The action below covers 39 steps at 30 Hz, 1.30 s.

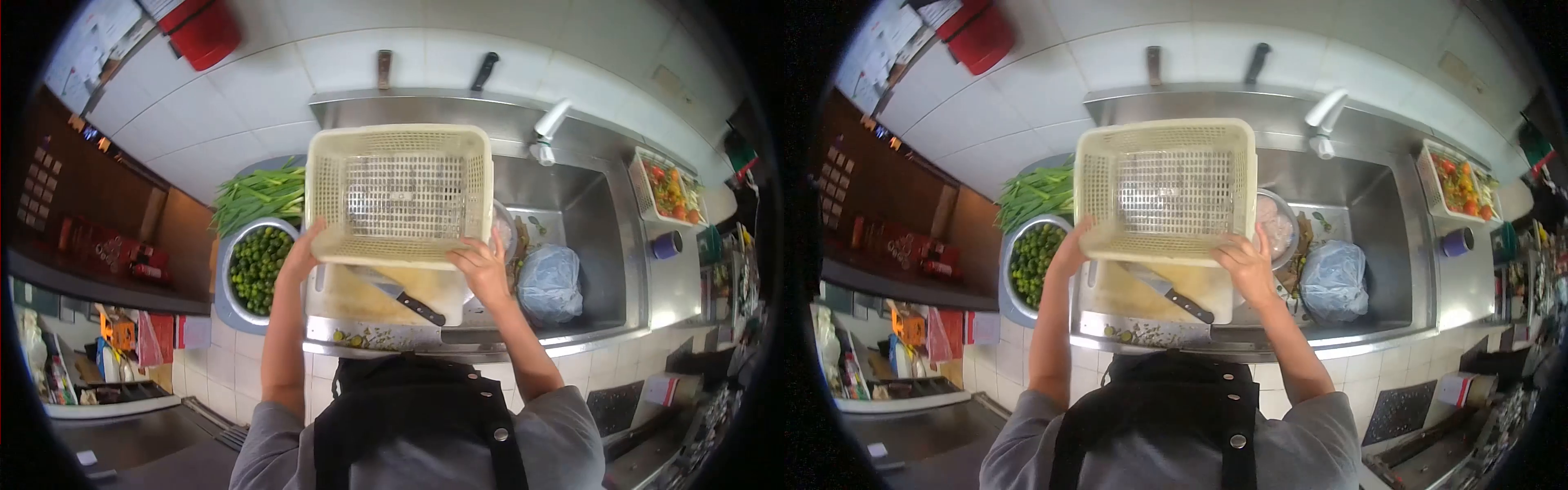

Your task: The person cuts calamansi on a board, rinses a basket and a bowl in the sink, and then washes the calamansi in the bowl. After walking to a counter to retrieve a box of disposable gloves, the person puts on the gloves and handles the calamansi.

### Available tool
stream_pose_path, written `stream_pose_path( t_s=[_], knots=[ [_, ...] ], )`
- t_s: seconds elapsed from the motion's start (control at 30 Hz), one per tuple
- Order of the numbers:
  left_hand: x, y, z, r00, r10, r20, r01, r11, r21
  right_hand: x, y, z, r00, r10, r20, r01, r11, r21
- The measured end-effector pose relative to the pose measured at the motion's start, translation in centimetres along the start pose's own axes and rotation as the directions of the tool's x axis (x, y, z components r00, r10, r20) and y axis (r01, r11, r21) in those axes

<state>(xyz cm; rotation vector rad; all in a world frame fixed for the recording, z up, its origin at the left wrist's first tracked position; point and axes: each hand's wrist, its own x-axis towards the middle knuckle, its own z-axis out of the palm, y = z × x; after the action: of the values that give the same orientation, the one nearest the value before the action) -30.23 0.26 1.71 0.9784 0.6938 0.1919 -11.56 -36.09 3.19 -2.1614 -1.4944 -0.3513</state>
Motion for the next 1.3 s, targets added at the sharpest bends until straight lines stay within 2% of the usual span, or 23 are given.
stream_pose_path(
  t_s=[0.07, 0.13, 0.2, 0.27, 0.3, 0.33, 0.37, 0.4, 0.47, 0.5, 0.57, 0.6, 0.67, 0.7, 0.73, 0.77, 0.9, 0.93, 1.0, 1.13, 1.17, 1.23, 1.3],
  knots=[
    [2.0, -1.9, 0.2, 0.998, -0.002, 0.059, -0.015, 0.956, 0.292, -1.3, 1.6, -1.7, 0.999, 0.039, -0.011, -0.039, 0.999, -0.019],
    [2.6, -1.8, 2.5, 0.994, -0.074, 0.084, 0.04, 0.938, 0.346, -0.5, 4.1, -4.5, 0.994, 0.099, 0.033, -0.099, 0.995, -0.026],
    [3.2, -1.7, 4.3, 0.998, -0.059, -0.027, 0.065, 0.947, 0.315, 0.5, 7.8, -6.4, 0.989, 0.141, 0.045, -0.142, 0.99, 0.01],
    [1.2, -0.3, 8.2, 0.999, -0.043, 0.006, 0.039, 0.944, 0.329, 1.9, 13.4, -6.9, 0.932, 0.315, -0.183, -0.254, 0.922, 0.293],
    [1.2, -0.3, 8.9, 0.999, -0.031, -0.033, 0.04, 0.946, 0.321, 2.0, 17.8, -6.4, 0.873, 0.444, -0.202, -0.348, 0.858, 0.378],
    [1.1, -0.4, 9.7, 0.997, -0.023, -0.077, 0.046, 0.949, 0.313, 2.3, 22.4, -5.1, 0.798, 0.567, -0.204, -0.431, 0.774, 0.464],
    [0.9, -0.3, 11.1, 0.999, 0.026, -0.024, -0.022, 0.984, 0.178, 3.6, 26.2, -3.6, 0.637, 0.763, -0.109, -0.565, 0.558, 0.607],
    [1.0, -0.1, 11.8, 1.0, 0.013, -0.024, -0.008, 0.984, 0.18, 4.9, 29.3, -2.7, 0.443, 0.896, 0.022, -0.638, 0.298, 0.71],
    [1.5, 0.1, 12.8, 0.999, 0.007, 0.044, -0.012, 0.995, 0.097, 6.9, 32.3, -1.7, 0.29, 0.917, 0.276, -0.549, -0.077, 0.832],
    [1.7, -0.2, 13.1, 0.999, 0.0, 0.039, -0.004, 0.995, 0.097, 7.4, 33.1, -0.7, 0.286, 0.916, 0.282, -0.554, -0.082, 0.828],
    [2.1, -0.6, 13.7, 0.998, -0.053, -0.032, 0.055, 0.997, 0.057, 8.0, 34.5, 1.8, 0.32, 0.872, 0.371, -0.377, -0.242, 0.894],
    [2.1, -0.4, 14.4, 0.998, -0.056, -0.039, 0.059, 0.997, 0.059, 8.2, 35.1, 2.7, 0.318, 0.869, 0.378, -0.38, -0.249, 0.891],
    [1.6, -0.5, 16.2, 0.997, -0.075, -0.001, 0.075, 0.994, 0.077, 7.6, 36.1, 4.0, 0.394, 0.914, 0.099, -0.592, 0.169, 0.788],
    [2.2, -1.2, 16.4, 0.997, -0.072, -0.002, 0.072, 0.994, 0.077, 7.6, 37.1, 5.0, 0.396, 0.913, 0.099, -0.59, 0.171, 0.789],
    [3.0, -2.3, 16.6, 0.995, -0.104, -0.002, 0.104, 0.989, 0.102, 7.5, 38.0, 6.2, 0.466, 0.873, -0.143, -0.689, 0.459, 0.56],
    [3.3, -3.3, 16.6, 0.99, -0.142, -0.002, 0.141, 0.981, 0.13, 6.8, 38.7, 7.1, 0.564, 0.753, -0.339, -0.724, 0.648, 0.234],
    [3.2, -3.7, 20.2, 0.979, -0.2, -0.03, 0.201, 0.955, 0.218, 7.2, 35.5, 3.3, 0.626, 0.758, -0.183, -0.733, 0.652, 0.195],
    [3.3, -3.5, 20.9, 0.97, -0.236, 0.059, 0.221, 0.956, 0.195, 6.7, 36.9, 2.2, 0.624, 0.758, -0.189, -0.733, 0.652, 0.196],
    [3.3, -3.6, 22.0, 0.95, -0.272, 0.152, 0.245, 0.954, 0.174, 5.1, 39.7, -0.9, 0.71, 0.697, 0.104, -0.704, 0.707, 0.065],
    [5.9, -5.7, 23.0, 0.904, -0.372, 0.212, 0.297, 0.902, 0.314, 6.1, 34.1, -9.6, 0.718, 0.678, -0.156, -0.644, 0.732, 0.22],
    [7.0, -6.5, 23.0, 0.876, -0.407, 0.259, 0.303, 0.882, 0.361, 6.9, 32.2, -10.7, 0.671, 0.738, -0.069, -0.677, 0.647, 0.351],
    [8.2, -7.0, 24.9, 0.849, -0.413, 0.329, 0.274, 0.877, 0.394, 8.0, 29.2, -10.8, 0.725, 0.686, 0.064, -0.565, 0.538, 0.626],
    [10.9, -7.9, 27.0, 0.818, -0.416, 0.397, 0.238, 0.873, 0.426, 9.2, 26.8, -9.7, 0.795, 0.587, 0.153, -0.53, 0.55, 0.646]
  ],
)
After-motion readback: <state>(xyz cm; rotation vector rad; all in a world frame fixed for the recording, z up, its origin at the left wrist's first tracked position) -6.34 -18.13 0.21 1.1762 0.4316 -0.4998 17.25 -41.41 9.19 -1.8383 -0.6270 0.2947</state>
